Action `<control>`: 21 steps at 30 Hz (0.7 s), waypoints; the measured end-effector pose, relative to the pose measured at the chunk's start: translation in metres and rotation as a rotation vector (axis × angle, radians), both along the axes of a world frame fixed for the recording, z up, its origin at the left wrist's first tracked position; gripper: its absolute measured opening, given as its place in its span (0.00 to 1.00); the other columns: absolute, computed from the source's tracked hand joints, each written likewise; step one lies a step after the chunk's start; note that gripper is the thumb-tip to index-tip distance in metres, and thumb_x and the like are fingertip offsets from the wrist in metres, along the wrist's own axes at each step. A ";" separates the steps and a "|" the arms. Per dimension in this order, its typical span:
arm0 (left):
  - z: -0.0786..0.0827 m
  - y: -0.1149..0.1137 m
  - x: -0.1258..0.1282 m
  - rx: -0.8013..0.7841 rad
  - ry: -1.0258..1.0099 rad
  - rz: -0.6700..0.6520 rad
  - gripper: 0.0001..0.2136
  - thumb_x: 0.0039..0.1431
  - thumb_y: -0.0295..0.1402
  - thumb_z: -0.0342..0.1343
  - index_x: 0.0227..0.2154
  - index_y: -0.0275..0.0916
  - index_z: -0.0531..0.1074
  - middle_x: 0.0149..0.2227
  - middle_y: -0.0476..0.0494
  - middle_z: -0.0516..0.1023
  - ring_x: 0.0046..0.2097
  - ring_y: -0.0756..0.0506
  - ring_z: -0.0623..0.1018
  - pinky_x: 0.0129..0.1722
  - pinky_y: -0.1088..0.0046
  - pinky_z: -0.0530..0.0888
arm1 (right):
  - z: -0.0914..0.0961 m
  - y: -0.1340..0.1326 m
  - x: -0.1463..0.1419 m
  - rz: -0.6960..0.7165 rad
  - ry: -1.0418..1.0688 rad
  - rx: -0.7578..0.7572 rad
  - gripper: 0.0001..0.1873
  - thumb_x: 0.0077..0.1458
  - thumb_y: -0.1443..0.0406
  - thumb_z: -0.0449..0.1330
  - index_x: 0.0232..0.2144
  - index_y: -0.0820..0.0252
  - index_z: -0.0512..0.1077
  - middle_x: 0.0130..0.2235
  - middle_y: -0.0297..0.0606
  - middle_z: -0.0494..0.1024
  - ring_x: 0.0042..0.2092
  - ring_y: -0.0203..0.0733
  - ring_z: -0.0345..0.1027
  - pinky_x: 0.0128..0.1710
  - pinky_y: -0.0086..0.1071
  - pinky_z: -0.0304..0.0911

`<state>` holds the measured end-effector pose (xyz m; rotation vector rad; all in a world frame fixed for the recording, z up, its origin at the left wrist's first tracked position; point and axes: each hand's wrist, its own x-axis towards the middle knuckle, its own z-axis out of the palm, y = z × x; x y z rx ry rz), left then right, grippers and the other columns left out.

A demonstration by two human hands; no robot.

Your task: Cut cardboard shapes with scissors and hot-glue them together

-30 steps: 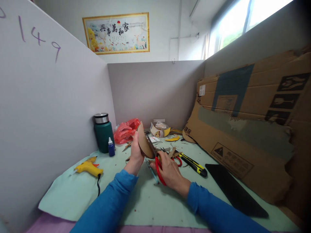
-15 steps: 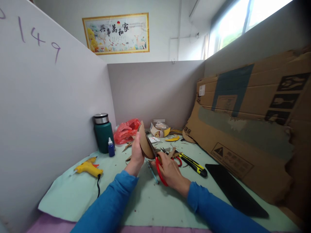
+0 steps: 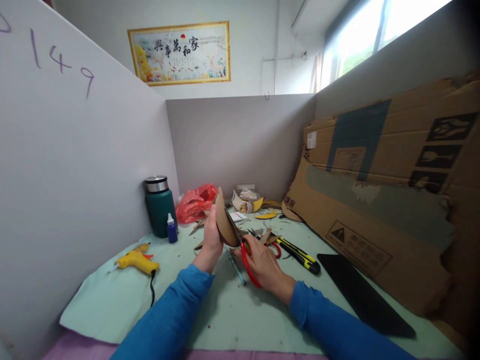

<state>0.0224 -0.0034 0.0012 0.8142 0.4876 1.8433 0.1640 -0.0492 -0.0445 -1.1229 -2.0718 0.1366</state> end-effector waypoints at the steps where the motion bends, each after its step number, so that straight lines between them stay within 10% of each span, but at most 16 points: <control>1: 0.000 -0.001 0.001 -0.025 -0.003 0.010 0.24 0.53 0.47 0.57 0.47 0.36 0.71 0.41 0.43 0.79 0.45 0.44 0.77 0.48 0.68 0.71 | 0.000 0.000 0.000 0.000 0.004 -0.002 0.13 0.62 0.55 0.51 0.40 0.59 0.63 0.40 0.39 0.74 0.40 0.43 0.68 0.34 0.30 0.56; 21: -0.001 -0.006 0.005 -0.032 0.019 0.013 0.24 0.52 0.48 0.57 0.46 0.36 0.72 0.44 0.43 0.78 0.48 0.43 0.76 0.49 0.68 0.70 | 0.000 0.001 -0.005 -0.033 0.010 -0.026 0.08 0.61 0.60 0.53 0.40 0.59 0.63 0.40 0.39 0.75 0.40 0.42 0.70 0.35 0.29 0.58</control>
